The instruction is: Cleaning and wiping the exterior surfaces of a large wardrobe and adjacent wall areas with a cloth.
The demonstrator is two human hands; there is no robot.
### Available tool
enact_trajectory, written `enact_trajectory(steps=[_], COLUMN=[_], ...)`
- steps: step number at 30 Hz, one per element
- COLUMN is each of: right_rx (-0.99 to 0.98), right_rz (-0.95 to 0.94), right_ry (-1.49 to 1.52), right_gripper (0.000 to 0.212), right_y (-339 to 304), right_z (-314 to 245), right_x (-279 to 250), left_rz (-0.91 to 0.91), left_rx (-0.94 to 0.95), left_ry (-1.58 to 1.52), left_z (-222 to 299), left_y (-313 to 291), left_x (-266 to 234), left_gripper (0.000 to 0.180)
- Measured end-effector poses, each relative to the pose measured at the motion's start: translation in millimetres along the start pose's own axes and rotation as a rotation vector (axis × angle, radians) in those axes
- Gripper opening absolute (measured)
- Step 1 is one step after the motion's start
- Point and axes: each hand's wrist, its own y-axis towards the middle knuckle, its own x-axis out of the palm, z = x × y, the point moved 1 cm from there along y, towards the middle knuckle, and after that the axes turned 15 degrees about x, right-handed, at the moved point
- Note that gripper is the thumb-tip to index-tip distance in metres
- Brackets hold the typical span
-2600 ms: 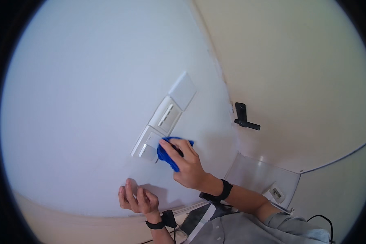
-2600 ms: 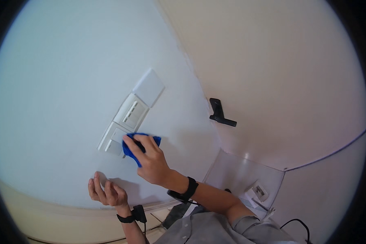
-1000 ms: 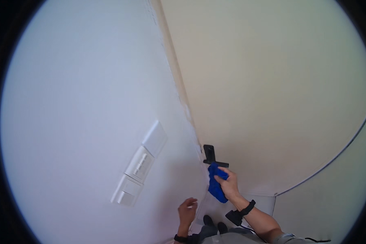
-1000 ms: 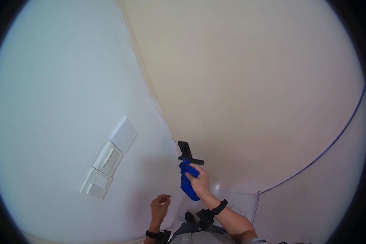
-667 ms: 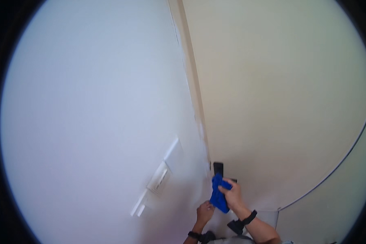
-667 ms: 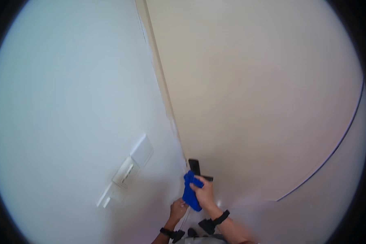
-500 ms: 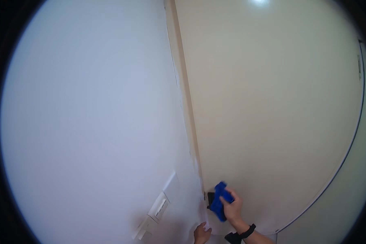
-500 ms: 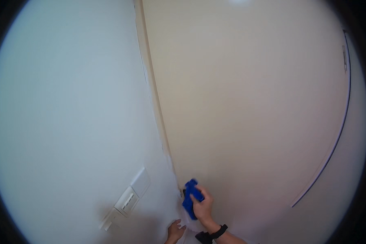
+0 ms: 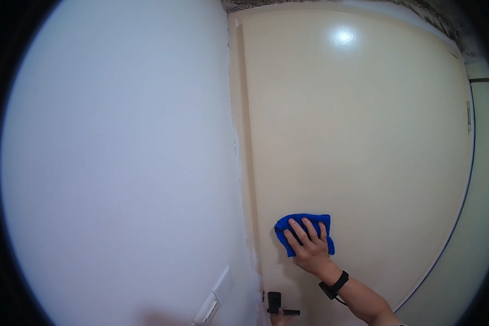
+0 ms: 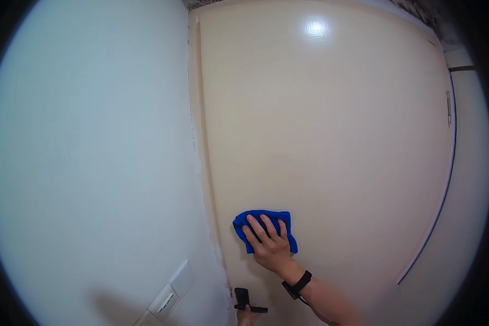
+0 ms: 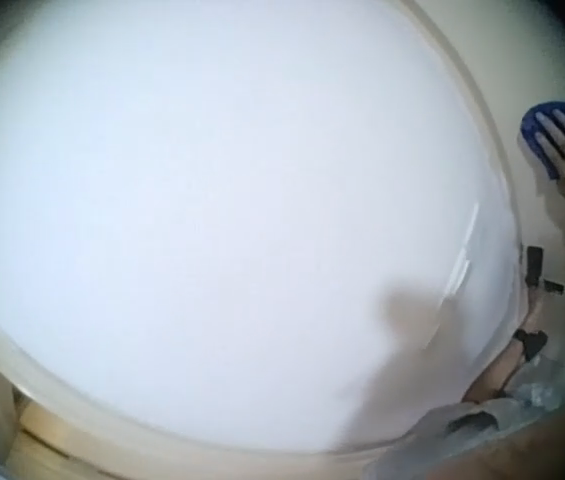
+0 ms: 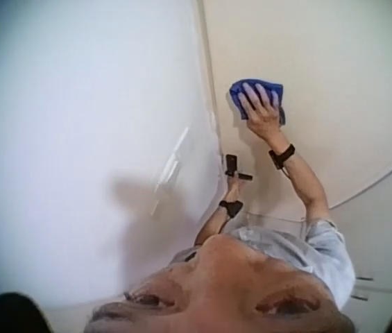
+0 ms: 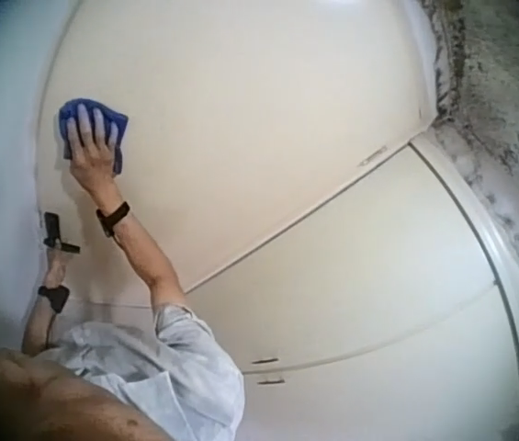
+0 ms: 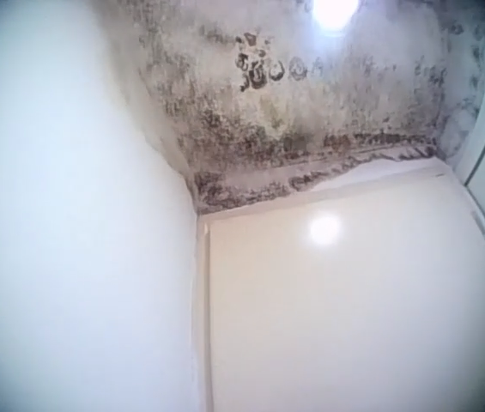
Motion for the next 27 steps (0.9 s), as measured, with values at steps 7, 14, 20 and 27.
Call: enact_trajectory(steps=[7, 14, 20, 27], right_rx=[-0.003, -0.014, -0.25, -0.373], right_rz=[0.07, 0.078, -0.118, 0.115], right_ry=[-0.002, 0.038, 0.082, 0.034], right_gripper=[0.046, 0.038, 0.045, 0.05], right_y=[17, 18, 47, 67], right_z=[12, 7, 21, -10], right_x=[23, 33, -8, -32], left_rz=[0.194, 0.206, 0.206, 0.087], left_rx=[0.105, 0.08, -0.068, 0.061], left_ry=[-0.163, 0.025, 0.027, -0.087], left_z=[48, 44, 34, -85], left_y=[-15, -20, -44, -78], left_x=[66, 54, 68, -37], left_gripper=[0.017, 0.007, 0.025, 0.022])
